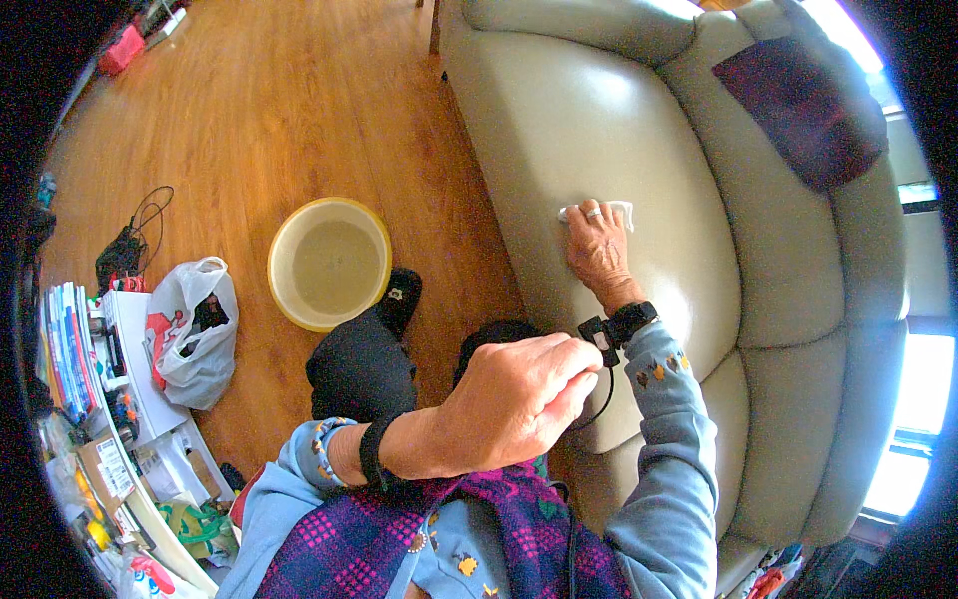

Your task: The person wipes the surface of a beige leather sofa with a white cloth, repeatedly dipping the cloth into a yellow bucket of water and continuing to wipe different sections of the seat and backrest.

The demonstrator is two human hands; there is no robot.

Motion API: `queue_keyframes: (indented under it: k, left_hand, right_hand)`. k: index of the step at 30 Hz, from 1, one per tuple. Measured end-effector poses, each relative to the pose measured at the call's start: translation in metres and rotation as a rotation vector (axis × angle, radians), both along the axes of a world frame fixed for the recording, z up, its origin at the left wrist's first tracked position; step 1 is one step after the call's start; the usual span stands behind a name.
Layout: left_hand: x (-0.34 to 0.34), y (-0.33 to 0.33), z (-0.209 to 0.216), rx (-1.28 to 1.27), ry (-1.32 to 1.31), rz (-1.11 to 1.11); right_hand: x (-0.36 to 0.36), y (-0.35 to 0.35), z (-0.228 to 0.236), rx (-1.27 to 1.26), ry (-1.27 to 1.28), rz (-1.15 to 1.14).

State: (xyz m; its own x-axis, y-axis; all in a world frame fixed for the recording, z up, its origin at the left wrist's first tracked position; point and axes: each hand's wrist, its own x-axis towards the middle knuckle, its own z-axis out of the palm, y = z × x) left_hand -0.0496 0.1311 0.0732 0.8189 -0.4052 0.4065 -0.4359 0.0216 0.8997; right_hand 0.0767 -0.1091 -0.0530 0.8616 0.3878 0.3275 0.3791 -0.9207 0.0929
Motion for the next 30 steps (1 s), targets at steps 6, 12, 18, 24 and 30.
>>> queue_keyframes:
  k: [6,12,18,24,30]
  left_hand:
    - [0.003,0.004,0.006,-0.034,-0.013,-0.015]
    - [0.012,0.01,0.009,0.069,-0.114,-0.006]
    - [0.024,0.02,0.011,0.13,-0.127,0.047]
    - [0.022,0.018,0.009,0.172,-0.081,-0.021]
    - [0.018,0.007,0.006,0.109,-0.141,0.069]
  right_hand:
    - [0.095,-0.001,0.021,0.339,-0.148,-0.179]
    - [0.224,0.039,0.044,0.289,-0.464,-0.132]
    - [0.259,0.085,-0.011,0.009,-0.014,-0.016]
    - [0.264,0.091,-0.024,0.009,0.049,-0.149]
    - [0.267,0.094,-0.016,0.006,0.018,-0.171]
